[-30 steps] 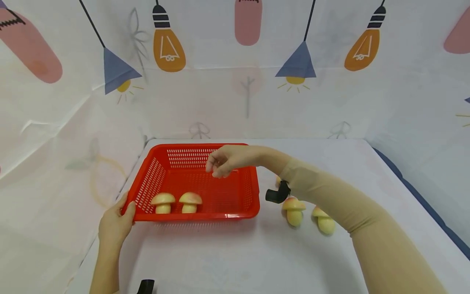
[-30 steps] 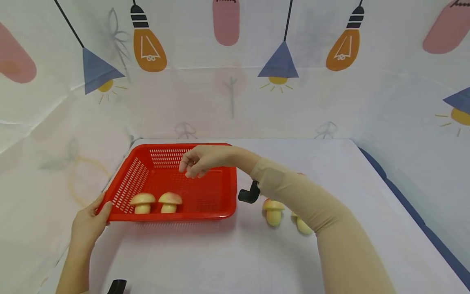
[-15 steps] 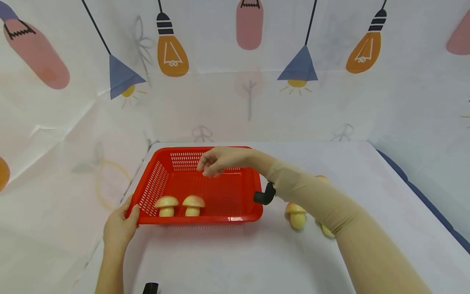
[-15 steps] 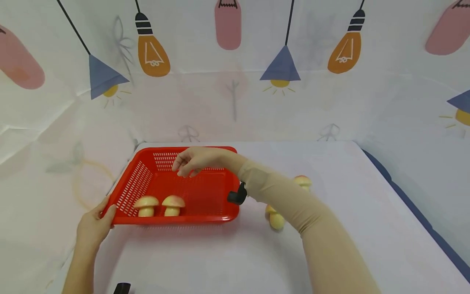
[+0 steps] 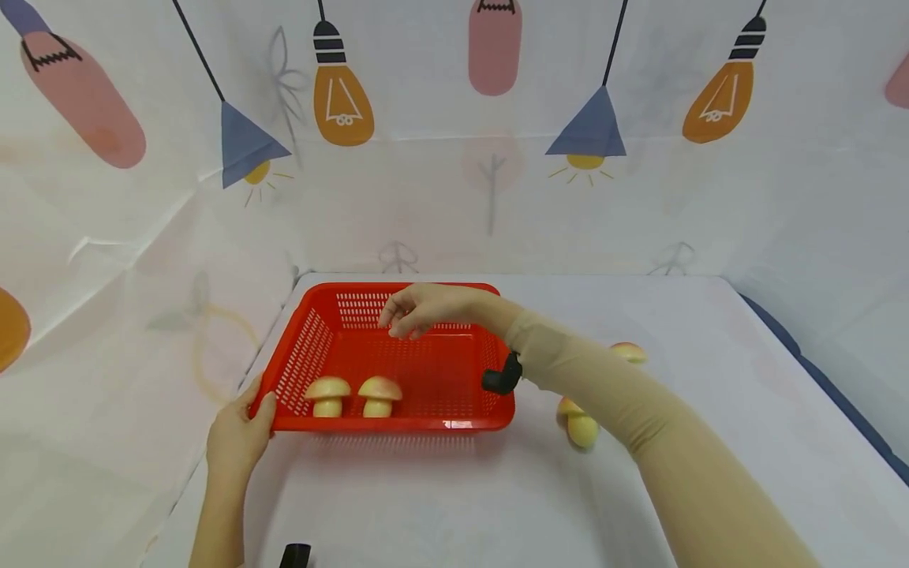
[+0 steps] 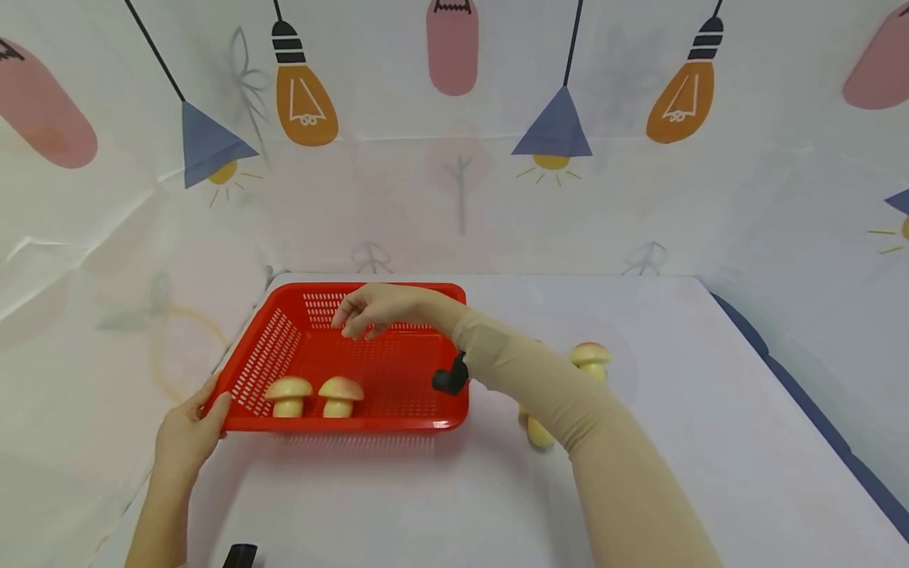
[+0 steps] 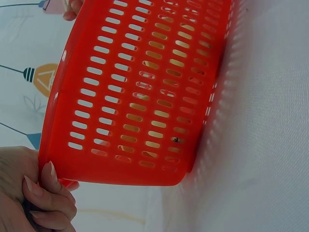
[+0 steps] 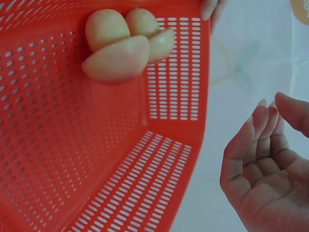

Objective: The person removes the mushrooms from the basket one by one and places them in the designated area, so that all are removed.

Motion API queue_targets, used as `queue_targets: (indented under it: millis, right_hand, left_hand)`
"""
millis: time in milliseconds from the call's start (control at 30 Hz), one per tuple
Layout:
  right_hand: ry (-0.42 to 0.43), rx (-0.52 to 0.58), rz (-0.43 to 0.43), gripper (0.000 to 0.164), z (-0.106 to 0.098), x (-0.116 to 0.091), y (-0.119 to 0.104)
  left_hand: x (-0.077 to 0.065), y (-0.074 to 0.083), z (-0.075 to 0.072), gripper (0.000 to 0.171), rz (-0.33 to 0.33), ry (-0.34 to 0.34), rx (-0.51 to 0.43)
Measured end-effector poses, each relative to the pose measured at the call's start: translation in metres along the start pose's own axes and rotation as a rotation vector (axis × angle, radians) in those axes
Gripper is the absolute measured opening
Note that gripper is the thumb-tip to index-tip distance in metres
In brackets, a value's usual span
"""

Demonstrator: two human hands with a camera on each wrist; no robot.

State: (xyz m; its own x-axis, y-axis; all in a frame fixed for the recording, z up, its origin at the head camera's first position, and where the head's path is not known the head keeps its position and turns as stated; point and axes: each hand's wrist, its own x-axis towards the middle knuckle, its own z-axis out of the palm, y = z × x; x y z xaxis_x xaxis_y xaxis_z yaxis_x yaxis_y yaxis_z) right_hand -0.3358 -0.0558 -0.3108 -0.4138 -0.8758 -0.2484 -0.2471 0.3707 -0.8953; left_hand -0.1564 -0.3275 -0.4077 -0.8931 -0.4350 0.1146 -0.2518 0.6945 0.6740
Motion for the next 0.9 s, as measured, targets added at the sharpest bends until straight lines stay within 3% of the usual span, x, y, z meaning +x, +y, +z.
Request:
queue_targets:
  millis: [500, 900]
  right_hand:
    - [-0.057, 0.004, 0.039, 0.025, 0.008, 0.021, 0.002]
    - [-0.19, -0.173, 0.114, 0.036, 0.027, 0.049, 0.018]
  left_hand:
    - [0.0, 0.002, 0.002, 0.049, -0.015, 0.016, -0.028]
    - [-0.001, 0.001, 0.0, 0.049, -0.022, -0.003, -0.022]
